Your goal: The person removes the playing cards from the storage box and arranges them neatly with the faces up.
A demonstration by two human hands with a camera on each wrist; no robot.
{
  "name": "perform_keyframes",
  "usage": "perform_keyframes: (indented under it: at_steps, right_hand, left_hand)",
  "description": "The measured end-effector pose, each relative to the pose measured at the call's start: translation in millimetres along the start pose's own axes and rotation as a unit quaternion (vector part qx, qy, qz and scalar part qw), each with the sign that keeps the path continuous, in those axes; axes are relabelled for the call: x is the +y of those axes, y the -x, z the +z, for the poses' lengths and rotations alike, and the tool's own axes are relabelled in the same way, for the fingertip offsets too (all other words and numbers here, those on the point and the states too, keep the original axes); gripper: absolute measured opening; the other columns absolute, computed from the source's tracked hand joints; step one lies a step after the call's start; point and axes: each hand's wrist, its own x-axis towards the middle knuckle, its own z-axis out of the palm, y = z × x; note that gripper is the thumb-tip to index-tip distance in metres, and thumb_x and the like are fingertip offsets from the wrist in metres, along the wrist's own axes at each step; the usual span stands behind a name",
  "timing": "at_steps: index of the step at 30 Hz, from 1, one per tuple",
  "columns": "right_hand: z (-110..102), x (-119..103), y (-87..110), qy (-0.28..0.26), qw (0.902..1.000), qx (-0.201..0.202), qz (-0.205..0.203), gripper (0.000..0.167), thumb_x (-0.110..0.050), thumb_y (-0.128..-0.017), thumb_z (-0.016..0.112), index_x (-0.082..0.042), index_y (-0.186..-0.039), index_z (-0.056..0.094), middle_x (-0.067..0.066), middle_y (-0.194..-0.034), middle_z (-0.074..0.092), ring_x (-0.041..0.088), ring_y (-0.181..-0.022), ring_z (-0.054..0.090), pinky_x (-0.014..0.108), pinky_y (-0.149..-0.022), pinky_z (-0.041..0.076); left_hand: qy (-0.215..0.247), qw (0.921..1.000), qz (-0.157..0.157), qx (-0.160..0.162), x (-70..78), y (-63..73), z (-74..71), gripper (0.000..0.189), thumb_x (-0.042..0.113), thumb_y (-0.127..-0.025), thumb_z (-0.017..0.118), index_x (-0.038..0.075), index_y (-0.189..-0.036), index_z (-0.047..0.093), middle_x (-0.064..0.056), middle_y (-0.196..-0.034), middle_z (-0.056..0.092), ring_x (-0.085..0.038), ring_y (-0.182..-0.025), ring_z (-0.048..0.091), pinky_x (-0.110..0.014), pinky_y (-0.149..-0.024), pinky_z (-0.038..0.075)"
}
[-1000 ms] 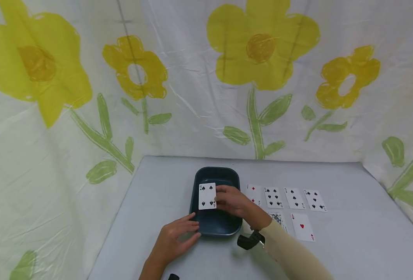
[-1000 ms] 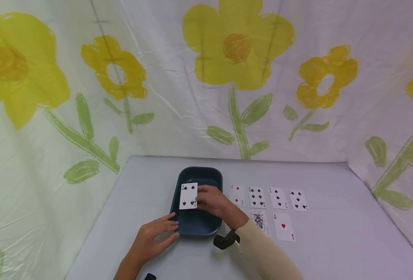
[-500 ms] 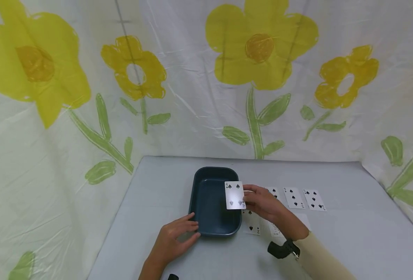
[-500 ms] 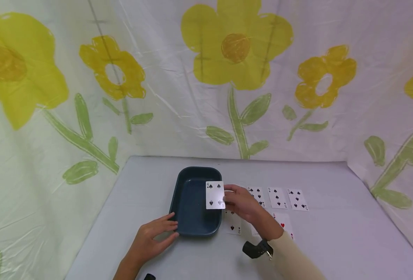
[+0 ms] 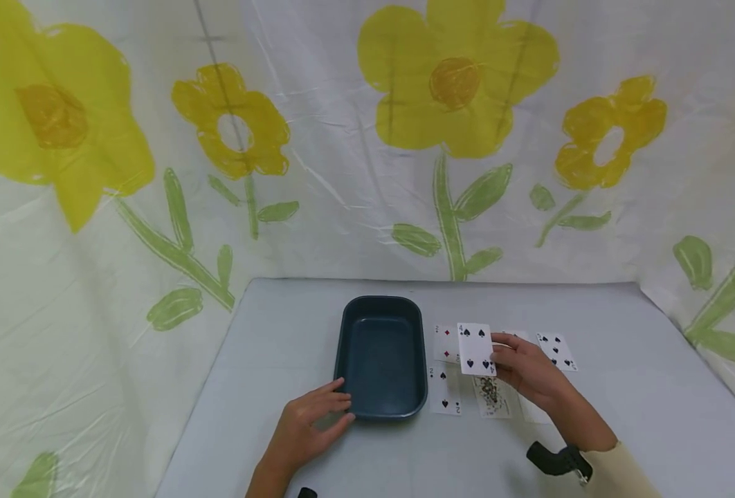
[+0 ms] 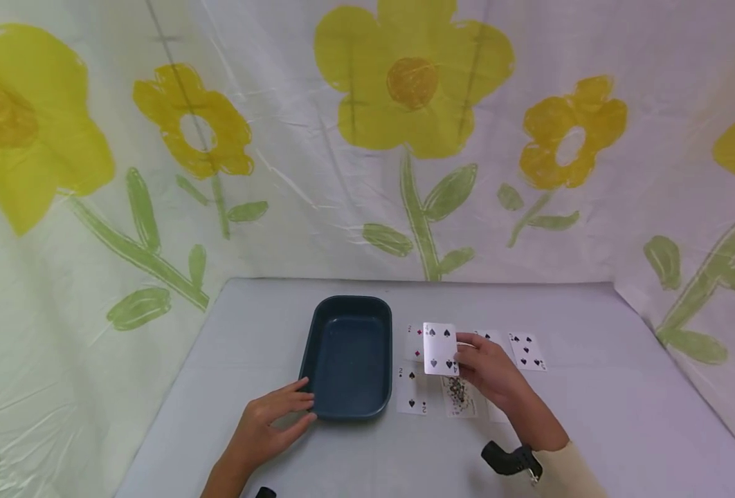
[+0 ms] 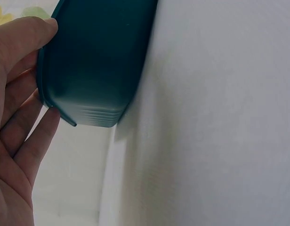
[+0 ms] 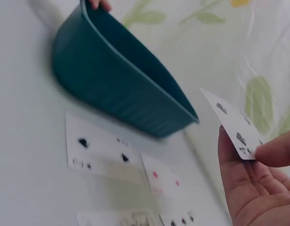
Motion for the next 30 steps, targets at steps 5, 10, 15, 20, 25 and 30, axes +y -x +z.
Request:
perform_keyframes:
  at_steps: [5,10,15,20,25,30]
  right_hand:
    - [-22,8,15.7,0.018,0.9997,0.017,0.001,0.06,-0.008,-0.103,0.052,0.01,-0.152,0.023,0.019,-0.143,0.047,0.021,-0.111,0.061,0.034,-0.095,0.054]
    - [-43,15,30.5,0.007,0.9989,0.041,0.022,0.064,-0.009,-0.102,0.056,0.009,-0.153,0.021,0.008,-0.133,0.052,0.017,-0.106,0.061,0.032,-0.089,0.054]
    - [-65,23,44.0,0.001,0.9969,0.07,0.036,0.07,-0.007,-0.1,0.059,0.01,-0.153,0.017,0.003,-0.127,0.054,0.014,-0.105,0.062,0.032,-0.092,0.055]
    - [-85,30,52.3,0.03,0.9928,0.102,0.056,0.07,-0.008,-0.1,0.058,0.011,-0.153,0.016,0.025,-0.146,0.036,0.01,-0.103,0.06,0.029,-0.09,0.055]
    - [-107,40,55.2,0.067,0.984,0.141,0.085,0.067,-0.01,-0.1,0.058,0.012,-0.152,0.021,0.034,-0.152,0.024,0.01,-0.099,0.059,0.027,-0.085,0.057]
    - [-123,52,54.3,0.088,0.9757,0.173,0.101,0.063,-0.008,-0.098,0.062,0.014,-0.147,0.029,0.017,-0.121,0.06,0.012,-0.092,0.061,0.028,-0.079,0.058]
  left_hand:
    - [0.004,1.0,0.003,0.003,-0.1,0.5,0.7,0.015,0.017,-0.083,0.083,0.008,-0.095,0.079,0.001,-0.103,0.075,-0.029,-0.108,0.069,-0.029,-0.092,0.055]
    - [0.0,1.0,-0.006,0.0,-1.1,0.8,1.3,0.016,0.017,-0.082,0.084,0.009,-0.095,0.079,0.002,-0.103,0.075,-0.028,-0.109,0.069,-0.029,-0.092,0.054]
    - [-0.001,0.9998,-0.018,-0.006,-0.2,-0.2,1.8,0.018,0.017,-0.081,0.085,0.01,-0.097,0.079,0.004,-0.104,0.075,-0.025,-0.111,0.068,-0.029,-0.092,0.054]
    - [-0.007,0.9998,-0.017,-0.005,1.6,-1.8,1.2,0.018,0.017,-0.081,0.085,0.01,-0.097,0.079,0.004,-0.104,0.075,-0.025,-0.111,0.068,-0.029,-0.092,0.054]
    - [0.002,0.9999,-0.014,-0.003,0.8,-2.1,1.7,0.017,0.015,-0.082,0.085,0.009,-0.097,0.079,0.001,-0.103,0.075,-0.028,-0.11,0.068,-0.027,-0.094,0.053]
    - [0.005,0.9999,-0.009,0.003,-1.3,-0.6,2.3,0.018,0.016,-0.082,0.085,0.008,-0.097,0.079,0.001,-0.102,0.075,-0.028,-0.109,0.069,-0.025,-0.094,0.052]
